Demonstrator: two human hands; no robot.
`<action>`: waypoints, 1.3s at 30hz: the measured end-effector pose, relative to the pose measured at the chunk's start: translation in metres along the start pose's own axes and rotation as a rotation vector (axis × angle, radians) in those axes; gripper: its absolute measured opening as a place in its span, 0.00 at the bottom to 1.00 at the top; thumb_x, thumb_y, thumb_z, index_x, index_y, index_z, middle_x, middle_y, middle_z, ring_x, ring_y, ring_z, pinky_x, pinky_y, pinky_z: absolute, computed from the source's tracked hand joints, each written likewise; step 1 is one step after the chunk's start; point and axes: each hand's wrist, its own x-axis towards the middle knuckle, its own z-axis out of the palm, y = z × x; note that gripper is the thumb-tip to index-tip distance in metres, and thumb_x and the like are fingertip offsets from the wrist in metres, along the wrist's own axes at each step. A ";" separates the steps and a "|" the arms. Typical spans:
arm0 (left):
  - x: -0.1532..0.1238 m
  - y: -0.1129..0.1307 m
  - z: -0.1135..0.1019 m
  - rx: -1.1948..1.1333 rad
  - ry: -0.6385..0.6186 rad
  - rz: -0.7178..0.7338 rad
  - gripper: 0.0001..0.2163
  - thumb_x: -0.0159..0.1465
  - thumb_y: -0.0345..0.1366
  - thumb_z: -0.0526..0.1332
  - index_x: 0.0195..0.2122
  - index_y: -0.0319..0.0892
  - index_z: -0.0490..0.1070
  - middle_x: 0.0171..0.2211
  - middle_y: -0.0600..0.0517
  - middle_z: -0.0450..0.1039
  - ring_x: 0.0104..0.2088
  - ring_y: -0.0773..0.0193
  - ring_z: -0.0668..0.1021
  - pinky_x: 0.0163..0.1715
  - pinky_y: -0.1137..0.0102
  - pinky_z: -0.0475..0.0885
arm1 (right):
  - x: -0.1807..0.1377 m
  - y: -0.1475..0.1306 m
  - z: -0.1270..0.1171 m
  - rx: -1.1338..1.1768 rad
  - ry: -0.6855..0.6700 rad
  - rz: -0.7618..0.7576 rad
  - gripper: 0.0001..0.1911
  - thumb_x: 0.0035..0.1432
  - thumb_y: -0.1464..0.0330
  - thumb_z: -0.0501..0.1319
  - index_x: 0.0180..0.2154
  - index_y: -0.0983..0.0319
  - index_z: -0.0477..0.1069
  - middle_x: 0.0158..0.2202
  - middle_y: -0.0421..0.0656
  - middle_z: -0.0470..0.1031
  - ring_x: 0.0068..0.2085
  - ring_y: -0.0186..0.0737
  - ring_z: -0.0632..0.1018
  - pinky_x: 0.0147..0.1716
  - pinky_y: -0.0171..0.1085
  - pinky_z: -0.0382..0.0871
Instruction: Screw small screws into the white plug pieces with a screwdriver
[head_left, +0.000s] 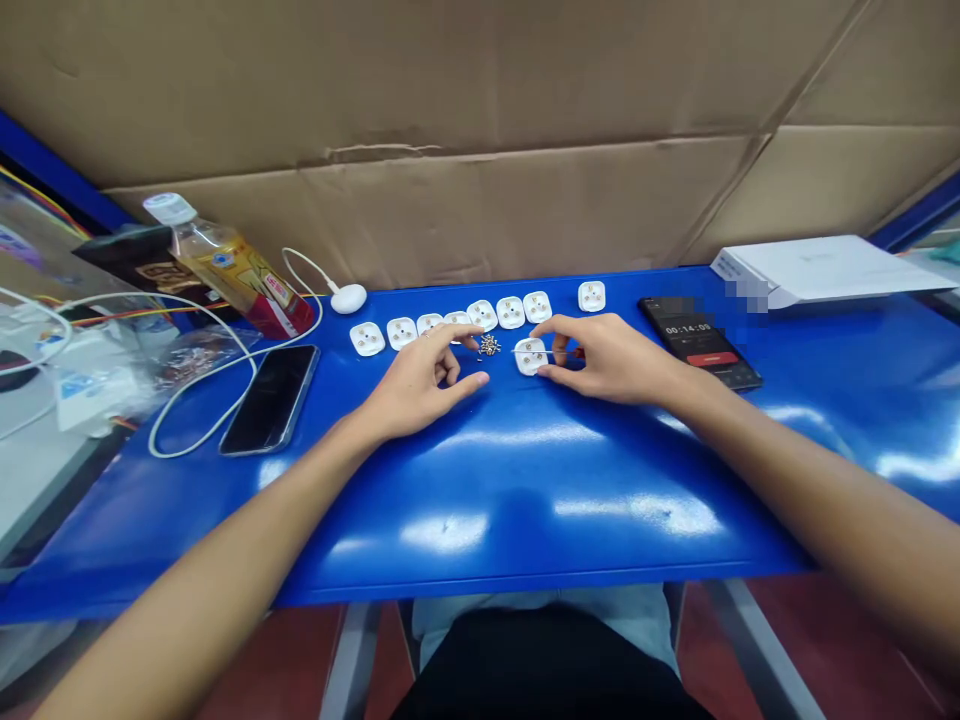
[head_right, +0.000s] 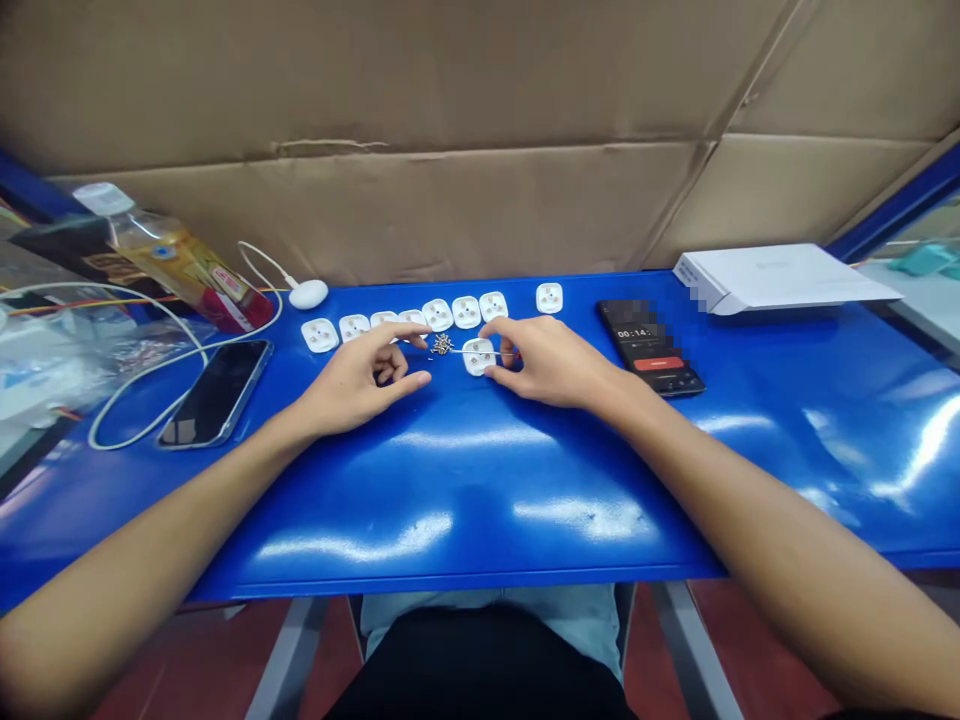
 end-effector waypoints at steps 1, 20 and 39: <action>0.000 0.001 -0.001 0.013 -0.011 0.004 0.27 0.66 0.43 0.70 0.65 0.41 0.70 0.37 0.52 0.75 0.28 0.67 0.72 0.32 0.69 0.68 | 0.000 -0.005 0.002 0.028 -0.016 -0.020 0.21 0.67 0.62 0.65 0.59 0.60 0.74 0.37 0.42 0.82 0.36 0.42 0.81 0.37 0.38 0.67; 0.000 0.004 -0.006 0.069 -0.061 0.036 0.19 0.69 0.44 0.67 0.58 0.43 0.77 0.43 0.50 0.80 0.30 0.68 0.73 0.33 0.71 0.69 | -0.002 0.011 -0.004 -0.168 0.008 0.050 0.25 0.69 0.56 0.61 0.63 0.58 0.72 0.41 0.46 0.83 0.40 0.51 0.82 0.39 0.43 0.70; -0.011 0.018 -0.006 0.277 -0.332 0.272 0.25 0.69 0.50 0.66 0.64 0.45 0.74 0.61 0.41 0.73 0.60 0.47 0.75 0.62 0.54 0.71 | -0.002 0.024 -0.011 -0.329 -0.119 -0.002 0.19 0.77 0.56 0.47 0.50 0.56 0.72 0.45 0.47 0.83 0.39 0.48 0.81 0.34 0.40 0.63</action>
